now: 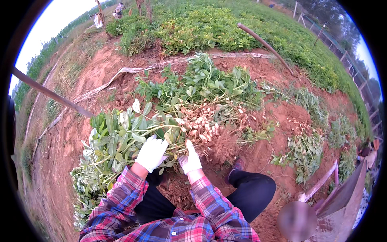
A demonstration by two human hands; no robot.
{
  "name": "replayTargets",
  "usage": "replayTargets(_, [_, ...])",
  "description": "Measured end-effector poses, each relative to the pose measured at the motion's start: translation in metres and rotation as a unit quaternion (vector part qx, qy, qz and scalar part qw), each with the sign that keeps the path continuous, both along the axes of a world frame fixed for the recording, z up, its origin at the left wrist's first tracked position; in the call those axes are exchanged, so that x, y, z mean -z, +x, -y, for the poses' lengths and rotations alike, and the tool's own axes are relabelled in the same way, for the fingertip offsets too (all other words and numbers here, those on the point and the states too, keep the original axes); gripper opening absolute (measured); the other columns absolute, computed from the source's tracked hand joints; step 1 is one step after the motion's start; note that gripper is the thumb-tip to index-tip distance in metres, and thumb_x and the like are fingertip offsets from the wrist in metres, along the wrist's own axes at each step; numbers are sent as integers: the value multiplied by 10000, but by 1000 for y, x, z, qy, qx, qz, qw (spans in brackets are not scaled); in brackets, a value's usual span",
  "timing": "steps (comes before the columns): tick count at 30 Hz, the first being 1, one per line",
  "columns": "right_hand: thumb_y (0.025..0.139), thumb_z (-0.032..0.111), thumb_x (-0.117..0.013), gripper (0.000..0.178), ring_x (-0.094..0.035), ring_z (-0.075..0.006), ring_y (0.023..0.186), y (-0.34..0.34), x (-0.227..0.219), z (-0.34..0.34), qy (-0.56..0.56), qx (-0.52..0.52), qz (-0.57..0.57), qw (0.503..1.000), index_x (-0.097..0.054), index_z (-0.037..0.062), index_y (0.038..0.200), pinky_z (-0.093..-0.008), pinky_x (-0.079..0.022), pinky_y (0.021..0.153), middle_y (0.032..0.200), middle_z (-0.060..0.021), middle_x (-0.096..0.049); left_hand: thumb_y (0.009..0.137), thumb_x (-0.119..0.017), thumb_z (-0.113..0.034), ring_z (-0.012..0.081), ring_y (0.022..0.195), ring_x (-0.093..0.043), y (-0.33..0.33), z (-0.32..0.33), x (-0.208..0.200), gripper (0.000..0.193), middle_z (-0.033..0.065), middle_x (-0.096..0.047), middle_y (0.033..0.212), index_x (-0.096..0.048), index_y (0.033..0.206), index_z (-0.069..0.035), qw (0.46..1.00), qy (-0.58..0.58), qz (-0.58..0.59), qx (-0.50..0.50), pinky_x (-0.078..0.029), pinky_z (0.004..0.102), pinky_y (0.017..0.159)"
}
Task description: The person squats in a garden and harvests peanuts by hand. They pull peanut plants from the soil, shake off dirt, and detach the peanuts from the roots, placing them on the ground.
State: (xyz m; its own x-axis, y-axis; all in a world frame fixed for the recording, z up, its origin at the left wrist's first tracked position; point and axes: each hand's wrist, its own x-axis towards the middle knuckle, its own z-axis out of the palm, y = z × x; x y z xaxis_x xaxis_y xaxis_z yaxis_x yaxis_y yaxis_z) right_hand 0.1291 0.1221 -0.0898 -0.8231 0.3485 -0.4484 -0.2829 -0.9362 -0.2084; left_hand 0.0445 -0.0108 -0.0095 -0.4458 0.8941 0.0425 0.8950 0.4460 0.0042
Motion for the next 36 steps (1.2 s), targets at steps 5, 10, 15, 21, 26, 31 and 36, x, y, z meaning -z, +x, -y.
replayTargets(5, [797, 160, -620, 327, -584, -278, 962, -15, -6, -8, -25, 9, 25, 999, -547, 22, 1083, -430, -503, 852, 1062, -113, -605, 615, -772, -307, 347, 987, -527, 0, -4, -9, 708, 153, -557, 956, -469, 1167, 17, 1000, 13, -7, -21, -361, 437, 982])
replayTargets(10, [791, 143, -601, 304, -583, -284, 933, -21, -21, 0, -41, 7, 44, 998, -533, 21, 1061, -438, -507, 845, 1036, -119, -597, 623, -768, -336, 316, 970, -542, 38, 15, -69, 759, 153, -564, 1035, -468, 1218, 27, 999, 15, -21, -25, -360, 437, 987])
replayTargets(15, [808, 143, -599, 281, -568, -294, 982, -21, -23, -9, -59, -7, 16, 998, -521, 23, 1049, -474, -490, 865, 1052, -133, -582, 647, -733, -185, 343, 1025, -522, 33, 18, -180, 628, 165, -558, 1093, -507, 1202, 2, 985, 140, -47, 86, -384, 444, 950])
replayTargets(21, [814, 197, -594, 329, -573, -309, 1007, -20, -86, 40, -42, -100, 0, 994, -519, 50, 1098, -479, -452, 910, 1105, -106, -585, 761, -594, -138, 339, 1009, -505, -57, 36, -217, 382, 175, -546, 1101, -534, 1098, 33, 973, 41, -224, -26, -392, 434, 878])
replayTargets(26, [824, 192, -591, 203, -619, -267, 751, -7, -124, 74, -26, -171, -40, 984, -578, 111, 1010, -411, -518, 664, 914, -74, -625, 850, -532, -234, 314, 1027, -520, -93, 25, -216, 326, 120, -571, 1095, -552, 1129, -66, 982, -50, -165, -74, -387, 409, 893])
replayTargets(31, [835, 181, -596, 100, -592, -176, 700, 29, -109, 100, -119, -234, -86, 961, -592, 95, 885, -334, -525, 633, 841, -35, -624, 911, -460, -357, 335, 1049, -545, -110, 70, -154, 429, 169, -578, 1173, -580, 1180, -45, 986, 61, 104, -115, -424, 422, 895])
replayTargets(36, [819, 121, -610, 66, -582, -156, 689, 64, -55, 91, -115, -184, -42, 975, -589, 94, 876, -276, -520, 660, 796, -14, -615, 939, -445, -336, 279, 1041, -579, -45, 58, -82, 449, 143, -602, 1162, -514, 1262, -31, 903, -31, 335, -269, -425, 348, 941])
